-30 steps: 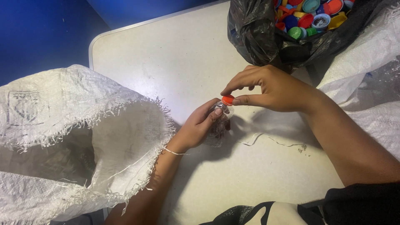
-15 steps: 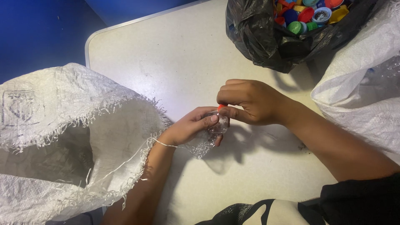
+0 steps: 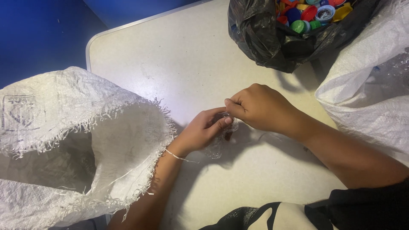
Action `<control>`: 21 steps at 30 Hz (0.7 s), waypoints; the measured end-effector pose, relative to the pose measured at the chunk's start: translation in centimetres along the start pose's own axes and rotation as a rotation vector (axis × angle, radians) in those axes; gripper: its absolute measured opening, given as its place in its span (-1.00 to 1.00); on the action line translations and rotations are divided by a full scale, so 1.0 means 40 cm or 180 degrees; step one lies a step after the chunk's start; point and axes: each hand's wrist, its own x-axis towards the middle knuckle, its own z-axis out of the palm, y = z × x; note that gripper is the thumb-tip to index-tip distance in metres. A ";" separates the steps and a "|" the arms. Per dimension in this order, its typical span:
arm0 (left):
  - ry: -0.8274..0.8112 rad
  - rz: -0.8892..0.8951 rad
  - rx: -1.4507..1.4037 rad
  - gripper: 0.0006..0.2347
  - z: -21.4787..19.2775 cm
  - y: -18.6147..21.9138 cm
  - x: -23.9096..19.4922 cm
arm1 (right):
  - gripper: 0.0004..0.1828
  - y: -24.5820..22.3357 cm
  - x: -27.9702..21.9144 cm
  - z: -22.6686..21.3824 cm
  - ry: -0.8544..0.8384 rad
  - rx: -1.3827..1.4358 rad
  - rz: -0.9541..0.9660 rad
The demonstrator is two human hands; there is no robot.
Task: The person retrieves empty plastic bottles from a large white sack, removes the caps, and places the caps into a black bag. They then place the empty bottles into a separate white sack. The process is repeated for multiple bottles.
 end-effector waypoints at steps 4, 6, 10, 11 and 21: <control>0.0093 0.0204 -0.0585 -0.53 -0.002 -0.042 0.006 | -0.47 0.012 0.005 -0.018 0.0034 0.0765 -0.0365; 0.0137 0.0278 -0.1014 -0.51 -0.014 -0.053 0.010 | -0.44 -0.009 -0.005 -0.045 -0.0152 0.0518 -0.0098; 0.0461 0.0537 -0.1800 -0.48 -0.039 -0.034 0.015 | -0.41 -0.025 -0.014 -0.038 -0.0551 0.0034 -0.0136; 0.0441 0.0557 -0.1780 -0.48 -0.042 -0.042 0.014 | -0.41 -0.026 -0.022 -0.024 -0.0518 0.0025 -0.0138; 0.0204 0.0607 -0.1904 -0.33 -0.021 -0.009 0.007 | -0.78 0.082 -0.180 -0.058 0.0637 0.1903 0.0025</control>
